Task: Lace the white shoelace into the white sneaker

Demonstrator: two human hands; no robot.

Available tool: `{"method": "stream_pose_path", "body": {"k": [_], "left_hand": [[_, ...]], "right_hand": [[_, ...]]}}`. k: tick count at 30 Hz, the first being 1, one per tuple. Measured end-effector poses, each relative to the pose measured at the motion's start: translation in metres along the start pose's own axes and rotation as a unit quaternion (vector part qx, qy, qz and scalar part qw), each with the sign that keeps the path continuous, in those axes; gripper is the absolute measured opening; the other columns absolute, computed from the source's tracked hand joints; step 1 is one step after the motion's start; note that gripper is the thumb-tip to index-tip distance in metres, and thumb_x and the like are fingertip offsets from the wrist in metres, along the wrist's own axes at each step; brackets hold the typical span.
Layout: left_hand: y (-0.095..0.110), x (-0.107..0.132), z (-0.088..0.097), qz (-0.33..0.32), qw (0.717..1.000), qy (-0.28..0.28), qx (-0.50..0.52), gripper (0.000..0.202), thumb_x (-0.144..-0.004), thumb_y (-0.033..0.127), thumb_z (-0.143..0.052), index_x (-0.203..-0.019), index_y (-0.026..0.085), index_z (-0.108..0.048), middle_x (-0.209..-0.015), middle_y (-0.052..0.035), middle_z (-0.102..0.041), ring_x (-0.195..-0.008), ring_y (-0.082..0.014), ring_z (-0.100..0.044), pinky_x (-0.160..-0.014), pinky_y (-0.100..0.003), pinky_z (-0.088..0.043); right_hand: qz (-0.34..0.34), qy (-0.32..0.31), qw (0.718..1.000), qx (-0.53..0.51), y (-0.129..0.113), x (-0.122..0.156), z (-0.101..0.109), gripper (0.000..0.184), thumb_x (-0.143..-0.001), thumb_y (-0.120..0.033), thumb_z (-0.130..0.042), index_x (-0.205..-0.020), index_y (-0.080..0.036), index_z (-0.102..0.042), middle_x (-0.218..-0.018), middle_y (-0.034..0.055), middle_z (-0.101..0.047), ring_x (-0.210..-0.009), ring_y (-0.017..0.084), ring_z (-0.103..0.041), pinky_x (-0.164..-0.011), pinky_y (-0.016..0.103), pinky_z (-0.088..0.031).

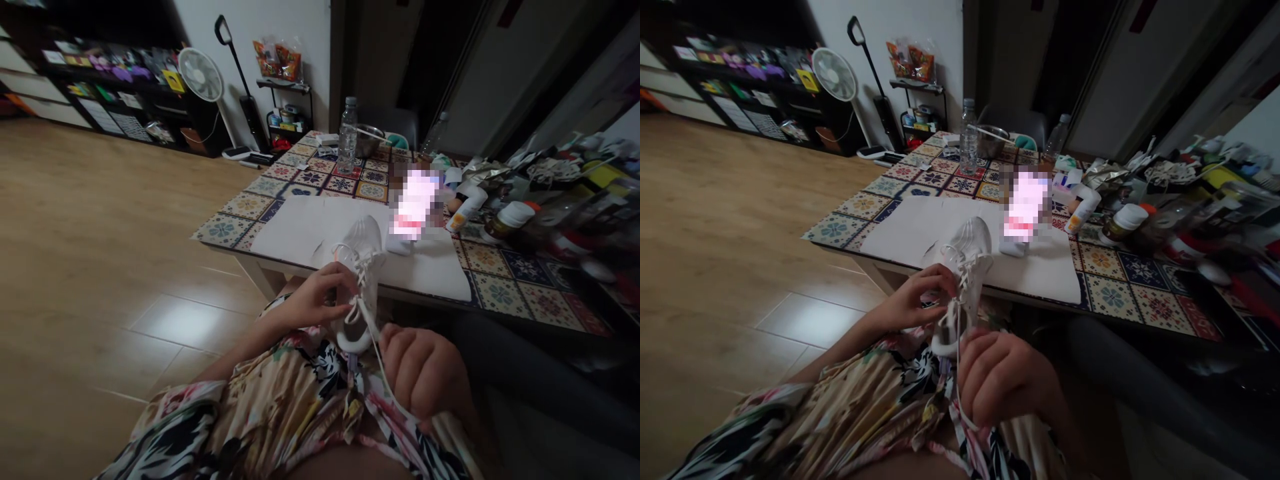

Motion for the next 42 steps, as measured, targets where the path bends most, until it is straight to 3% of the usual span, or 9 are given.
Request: {"method": "stream_pose_path", "body": {"k": [3,6,10,16,20,25,29,35,42], "left_hand": [[0.003,0.001,-0.003,0.021,1.000,-0.002,-0.003,0.013,-0.086,0.027,-0.067,-0.087,0.015,-0.066,-0.098,-0.0093,-0.060,-0.098,-0.0205,-0.058,-0.089,-0.033,-0.049],[0.006,0.002,-0.005,0.023,1.000,-0.011,-0.013,0.008,-0.085,0.022,-0.064,-0.084,0.015,-0.065,-0.096,-0.0083,-0.059,-0.098,-0.0201,-0.058,-0.089,-0.032,-0.048],[0.006,0.002,-0.007,0.018,1.000,-0.012,-0.022,0.004,-0.083,0.018,-0.061,-0.085,0.015,-0.063,-0.099,-0.0084,-0.056,-0.098,-0.0199,-0.056,-0.086,-0.031,-0.048],[0.004,0.000,-0.010,0.010,0.999,-0.003,-0.036,0.007,-0.083,0.020,-0.059,-0.078,0.015,-0.056,-0.094,-0.0070,-0.053,-0.091,-0.0195,-0.053,-0.080,-0.029,-0.047],[0.001,0.001,-0.011,0.000,1.000,0.003,-0.017,0.008,-0.084,0.019,-0.058,-0.078,0.015,-0.054,-0.097,-0.0076,-0.054,-0.094,-0.0194,-0.054,-0.083,-0.029,-0.047],[-0.002,0.003,-0.008,0.014,0.999,-0.001,0.049,0.020,-0.091,0.032,-0.063,-0.082,0.014,-0.063,-0.106,-0.0105,-0.056,-0.102,-0.0208,-0.056,-0.093,-0.032,-0.045],[-0.007,0.004,-0.005,0.032,0.989,-0.023,0.146,0.033,-0.089,0.044,-0.067,-0.076,0.014,-0.068,-0.102,-0.0099,-0.056,-0.100,-0.0211,-0.056,-0.093,-0.033,-0.043],[-0.014,0.011,0.004,0.023,0.960,0.018,0.278,0.042,-0.081,0.048,-0.074,-0.060,0.014,-0.062,-0.092,-0.0069,-0.052,-0.089,-0.0191,-0.052,-0.079,-0.029,-0.043],[0.002,0.012,0.022,-0.038,0.898,0.147,0.412,0.061,-0.068,0.048,-0.081,-0.042,0.014,-0.036,-0.075,-0.0045,-0.044,-0.075,-0.0171,-0.047,-0.066,-0.027,-0.045]], "right_hand": [[-0.042,-0.018,0.997,-0.055,0.005,-0.002,0.004,0.039,-0.097,-0.053,-0.051,-0.073,-0.025,-0.064,-0.072,-0.0003,-0.071,-0.070,0.016,-0.066,-0.077,0.034,-0.051],[-0.108,0.067,0.991,0.052,0.023,-0.005,0.002,0.035,-0.098,-0.052,-0.050,-0.089,-0.022,-0.067,-0.086,0.0052,-0.069,-0.083,0.019,-0.064,-0.078,0.034,-0.049],[-0.108,0.053,0.988,0.097,0.036,-0.007,-0.004,0.029,-0.103,-0.040,-0.042,-0.106,-0.021,-0.065,-0.097,0.0077,-0.066,-0.094,0.020,-0.061,-0.084,0.034,-0.049],[-0.114,0.041,0.972,0.203,0.036,-0.008,-0.009,0.021,-0.090,-0.011,-0.053,-0.107,-0.021,-0.060,-0.107,0.0089,-0.060,-0.104,0.022,-0.058,-0.094,0.038,-0.048],[-0.113,0.057,0.972,0.200,0.039,-0.007,-0.011,0.016,-0.086,-0.008,-0.053,-0.092,-0.022,-0.056,-0.105,0.0076,-0.056,-0.101,0.021,-0.058,-0.090,0.037,-0.050],[-0.127,0.049,0.974,0.183,0.041,-0.006,-0.011,0.015,-0.091,-0.012,-0.053,-0.101,-0.024,-0.056,-0.113,0.0083,-0.055,-0.110,0.022,-0.056,-0.096,0.038,-0.048],[-0.154,0.039,0.978,0.134,0.041,-0.004,-0.009,0.003,-0.095,-0.021,-0.056,-0.094,-0.023,-0.057,-0.111,0.0073,-0.054,-0.109,0.021,-0.054,-0.097,0.038,-0.045],[-0.146,0.038,0.988,-0.040,0.037,0.003,0.002,0.025,-0.093,-0.046,-0.062,-0.079,-0.025,-0.065,-0.104,0.0045,-0.055,-0.102,0.021,-0.053,-0.093,0.039,-0.042],[0.001,0.268,0.929,-0.254,0.025,0.013,0.025,0.044,-0.086,-0.049,-0.068,-0.056,-0.024,-0.049,-0.049,-0.0041,-0.034,-0.052,0.016,-0.042,-0.054,0.031,-0.038]]}}
Point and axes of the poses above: each hand's wrist, its own x-axis away from the middle knuckle, its own z-axis out of the back of the hand, y = z × x, the point moved 1 cm from there along -x, towards the middle knuckle
